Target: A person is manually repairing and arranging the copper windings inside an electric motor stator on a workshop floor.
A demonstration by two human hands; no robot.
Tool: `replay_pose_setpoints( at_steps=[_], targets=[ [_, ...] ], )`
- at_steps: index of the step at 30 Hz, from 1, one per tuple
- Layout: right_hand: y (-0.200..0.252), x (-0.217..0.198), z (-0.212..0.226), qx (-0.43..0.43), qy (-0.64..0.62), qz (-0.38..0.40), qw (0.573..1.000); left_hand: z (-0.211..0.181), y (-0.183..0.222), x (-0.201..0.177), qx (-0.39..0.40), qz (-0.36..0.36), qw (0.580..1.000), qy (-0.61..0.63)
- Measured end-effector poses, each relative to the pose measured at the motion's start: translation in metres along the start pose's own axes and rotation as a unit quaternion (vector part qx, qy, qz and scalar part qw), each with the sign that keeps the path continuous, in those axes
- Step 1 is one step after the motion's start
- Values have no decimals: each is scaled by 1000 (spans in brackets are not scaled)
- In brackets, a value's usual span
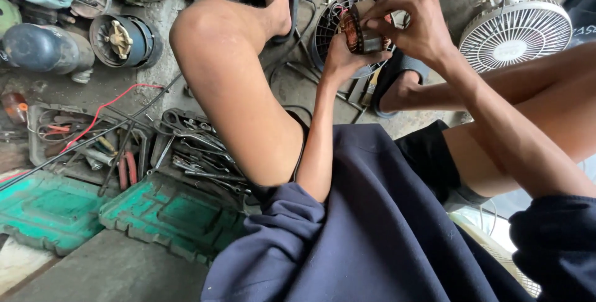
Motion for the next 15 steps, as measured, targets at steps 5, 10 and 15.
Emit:
replay_pose_setpoints(
  at_steps=[5,10,15],
  targets=[
    [0,6,7,1,111,62,992,-23,7,2,22,12,1000,7],
    [-6,-6,27,5,114,95,989,-37,14,3,22,21,998,53],
    [-9,-10,28,-9,94,80,992,-35,12,2,13,11,998,57]
  ],
)
Point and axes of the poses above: each hand's wrist, its own y-axis away from the middle knuckle, its own x-axis out of the palm, z = x × y, the point moved 10 cm from there along -y, towards the middle knuckle, and after that the axes turned 2 degrees about y, right-handed, at the moved point
